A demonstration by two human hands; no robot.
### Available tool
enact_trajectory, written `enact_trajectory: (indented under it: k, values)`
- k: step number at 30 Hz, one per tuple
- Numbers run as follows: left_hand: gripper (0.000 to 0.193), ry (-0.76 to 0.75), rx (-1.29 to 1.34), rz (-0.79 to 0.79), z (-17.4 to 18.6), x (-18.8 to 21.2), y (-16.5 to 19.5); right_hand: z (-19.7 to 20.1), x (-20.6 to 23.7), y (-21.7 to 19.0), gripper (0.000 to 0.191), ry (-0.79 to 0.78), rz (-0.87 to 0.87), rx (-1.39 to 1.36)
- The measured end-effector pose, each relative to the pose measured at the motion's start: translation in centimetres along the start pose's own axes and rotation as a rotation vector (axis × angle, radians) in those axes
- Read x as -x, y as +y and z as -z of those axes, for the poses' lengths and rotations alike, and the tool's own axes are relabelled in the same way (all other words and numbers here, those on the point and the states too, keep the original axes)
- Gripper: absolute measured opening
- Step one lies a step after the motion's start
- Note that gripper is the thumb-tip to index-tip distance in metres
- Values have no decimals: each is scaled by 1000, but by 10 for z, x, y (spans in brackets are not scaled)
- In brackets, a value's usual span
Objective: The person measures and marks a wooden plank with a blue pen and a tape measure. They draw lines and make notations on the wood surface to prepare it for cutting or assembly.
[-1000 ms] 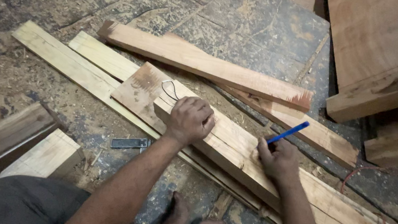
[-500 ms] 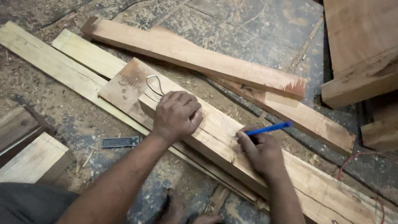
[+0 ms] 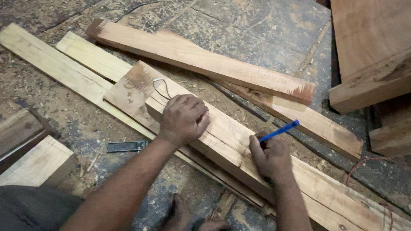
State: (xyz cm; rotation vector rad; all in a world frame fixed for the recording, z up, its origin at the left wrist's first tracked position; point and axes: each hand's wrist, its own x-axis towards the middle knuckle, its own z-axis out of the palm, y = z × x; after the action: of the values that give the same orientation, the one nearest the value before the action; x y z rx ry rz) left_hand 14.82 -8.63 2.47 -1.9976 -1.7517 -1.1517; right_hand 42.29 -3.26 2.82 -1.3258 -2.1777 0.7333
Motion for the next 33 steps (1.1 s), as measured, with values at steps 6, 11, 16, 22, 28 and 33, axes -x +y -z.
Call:
enact_trajectory:
  k: [6,11,16,22,28,33]
  values:
    - [20,-45,-22,23,-3,0,-7,-2,1,0,27,26,-6,-23]
    - [20,-47,-15,28,-4,2,-13,-6,1,-9,27,82,-98,22]
    - [17,-10,1,30,-4,3,-14,-5,-4,-13,27,48,-140,61]
    - [16,13,8,14,-3,2,-14,-9,-2,-17,25,283,123,156]
    - [17,-11,-9,16,-6,3,-16,-1,0,-27,31,194,-202,-12]
    - [18,-27,-34,12,-11,5,-19,-2,2,-27,27,109,-111,8]
